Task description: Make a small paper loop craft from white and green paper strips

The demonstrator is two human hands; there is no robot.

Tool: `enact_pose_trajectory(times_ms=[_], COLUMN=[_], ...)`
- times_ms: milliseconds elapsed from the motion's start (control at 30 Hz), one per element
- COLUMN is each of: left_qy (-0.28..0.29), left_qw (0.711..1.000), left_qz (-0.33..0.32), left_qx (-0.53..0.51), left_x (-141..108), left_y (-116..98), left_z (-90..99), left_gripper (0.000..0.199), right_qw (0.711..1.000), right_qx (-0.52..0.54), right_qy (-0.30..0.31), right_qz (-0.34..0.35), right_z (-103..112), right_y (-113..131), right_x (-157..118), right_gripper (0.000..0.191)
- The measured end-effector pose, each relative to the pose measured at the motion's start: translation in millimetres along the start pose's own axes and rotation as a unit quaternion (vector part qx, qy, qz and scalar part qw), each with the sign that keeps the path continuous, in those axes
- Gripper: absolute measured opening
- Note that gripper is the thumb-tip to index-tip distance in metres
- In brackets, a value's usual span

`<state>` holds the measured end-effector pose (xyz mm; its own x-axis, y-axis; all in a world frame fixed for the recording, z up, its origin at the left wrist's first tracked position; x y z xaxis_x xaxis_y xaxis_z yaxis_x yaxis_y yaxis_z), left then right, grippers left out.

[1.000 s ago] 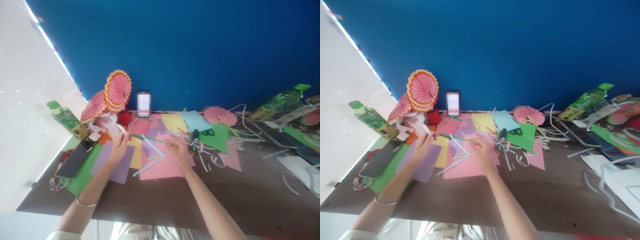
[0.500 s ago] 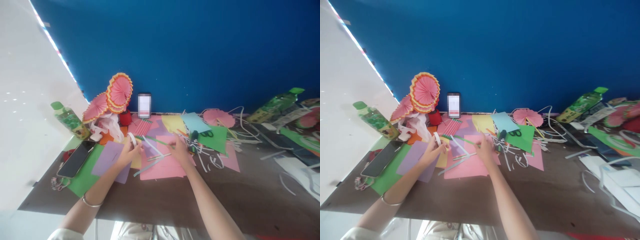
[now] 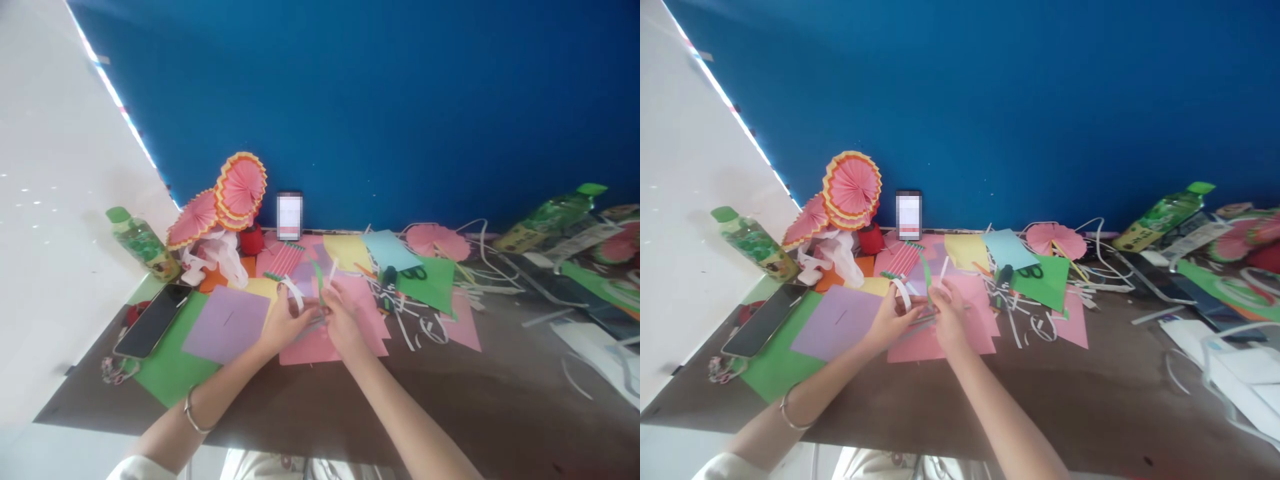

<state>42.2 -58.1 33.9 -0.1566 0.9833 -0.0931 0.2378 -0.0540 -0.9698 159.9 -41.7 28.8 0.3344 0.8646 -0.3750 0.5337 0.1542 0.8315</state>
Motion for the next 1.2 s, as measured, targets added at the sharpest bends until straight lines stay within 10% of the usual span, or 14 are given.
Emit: enact_pose_trajectory(times_ms=[367,633,1200], left_qy=[-0.069,-0.067,-0.045], left_qw=[0.998,0.997,0.999], left_qz=[-0.011,0.008,0.007], left_qx=[-0.011,-0.027,-0.015], left_x=[10.0,13.7,7.9], left_y=[3.2,4.8,-1.5], left_z=[12.1,17.5,14.7], left_gripper=[0.056,0.057,0.053], right_qw=[0.999,0.976,0.982], right_qx=[0.015,0.045,0.020], right_qy=[0.011,0.179,0.159], right_qz=[0.038,-0.113,-0.097], right_z=[0.7,-5.9,-6.7], right_y=[-0.7,-4.0,-3.6], right_x=[3.3,-0.5,-3.2], right_gripper=[0.022,0.019,0.018])
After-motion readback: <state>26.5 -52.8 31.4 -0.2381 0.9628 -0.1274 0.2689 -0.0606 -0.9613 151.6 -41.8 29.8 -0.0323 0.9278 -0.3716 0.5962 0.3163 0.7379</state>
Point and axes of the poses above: each hand's wrist, its own x-axis towards the middle knuckle, its own z-axis out of the back of the hand, y = z × x, the point moved 2 cm from there along x, towards the middle knuckle, and after that the axes turned 15 degrees about -y, right-handed, at the moved point
